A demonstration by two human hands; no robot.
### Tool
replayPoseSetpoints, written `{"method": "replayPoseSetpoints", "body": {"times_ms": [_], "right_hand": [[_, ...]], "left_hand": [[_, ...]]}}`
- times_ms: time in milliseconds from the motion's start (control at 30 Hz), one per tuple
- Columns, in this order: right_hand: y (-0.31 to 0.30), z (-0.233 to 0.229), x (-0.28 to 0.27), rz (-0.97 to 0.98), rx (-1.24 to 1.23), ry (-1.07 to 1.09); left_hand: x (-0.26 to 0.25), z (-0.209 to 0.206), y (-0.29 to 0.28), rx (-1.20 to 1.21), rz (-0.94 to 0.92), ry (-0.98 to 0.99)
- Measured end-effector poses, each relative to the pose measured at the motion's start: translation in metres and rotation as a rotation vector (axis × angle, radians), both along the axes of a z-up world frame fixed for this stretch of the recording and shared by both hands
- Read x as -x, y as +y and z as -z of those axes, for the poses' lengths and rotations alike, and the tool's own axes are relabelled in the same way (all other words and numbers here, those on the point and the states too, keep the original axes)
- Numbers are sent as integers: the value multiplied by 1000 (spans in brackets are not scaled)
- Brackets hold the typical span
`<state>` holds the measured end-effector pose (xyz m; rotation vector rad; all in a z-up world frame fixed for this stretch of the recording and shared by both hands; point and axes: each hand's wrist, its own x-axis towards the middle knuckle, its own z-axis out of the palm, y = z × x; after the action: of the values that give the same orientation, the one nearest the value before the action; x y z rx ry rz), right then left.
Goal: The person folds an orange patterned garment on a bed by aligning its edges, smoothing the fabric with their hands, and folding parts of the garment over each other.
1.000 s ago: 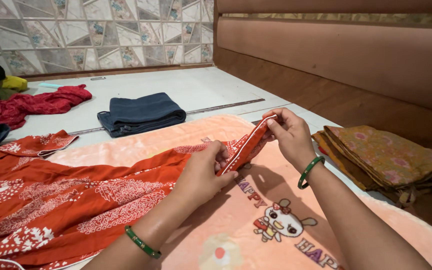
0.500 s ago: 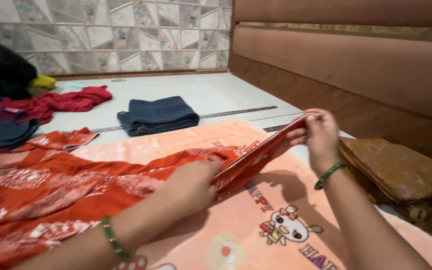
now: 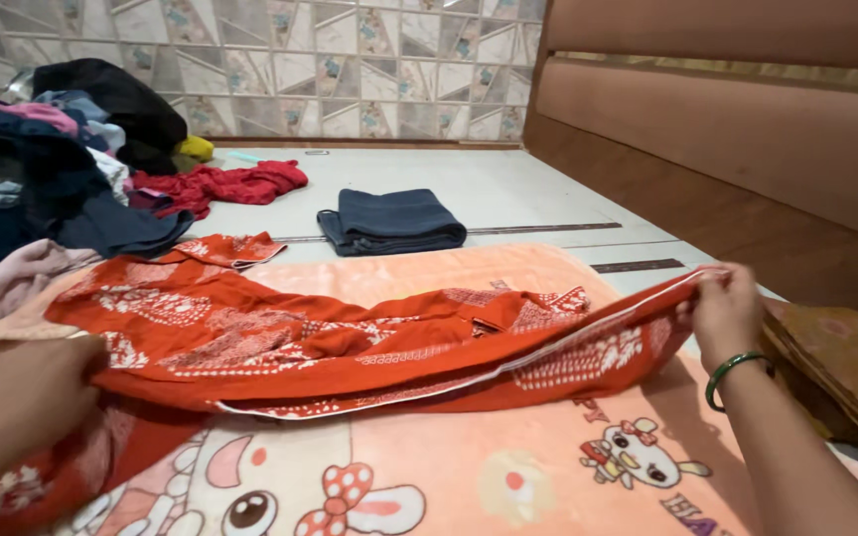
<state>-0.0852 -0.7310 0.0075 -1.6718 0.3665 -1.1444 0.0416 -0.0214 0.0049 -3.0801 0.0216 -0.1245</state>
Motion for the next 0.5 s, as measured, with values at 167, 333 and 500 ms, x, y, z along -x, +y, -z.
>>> {"method": "replayPoseSetpoints", "body": {"times_ms": [167,333,500], "right_hand": [[42,16,-12,-116,327,528],[62,34,-33,-189,680,828],[62,33,-84,-206,886,1088]], "left_hand": [[-12,58,50,387,-31,162],[-17,81,55,-142,672,-1006],[1,34,40,436,5,129]]}}
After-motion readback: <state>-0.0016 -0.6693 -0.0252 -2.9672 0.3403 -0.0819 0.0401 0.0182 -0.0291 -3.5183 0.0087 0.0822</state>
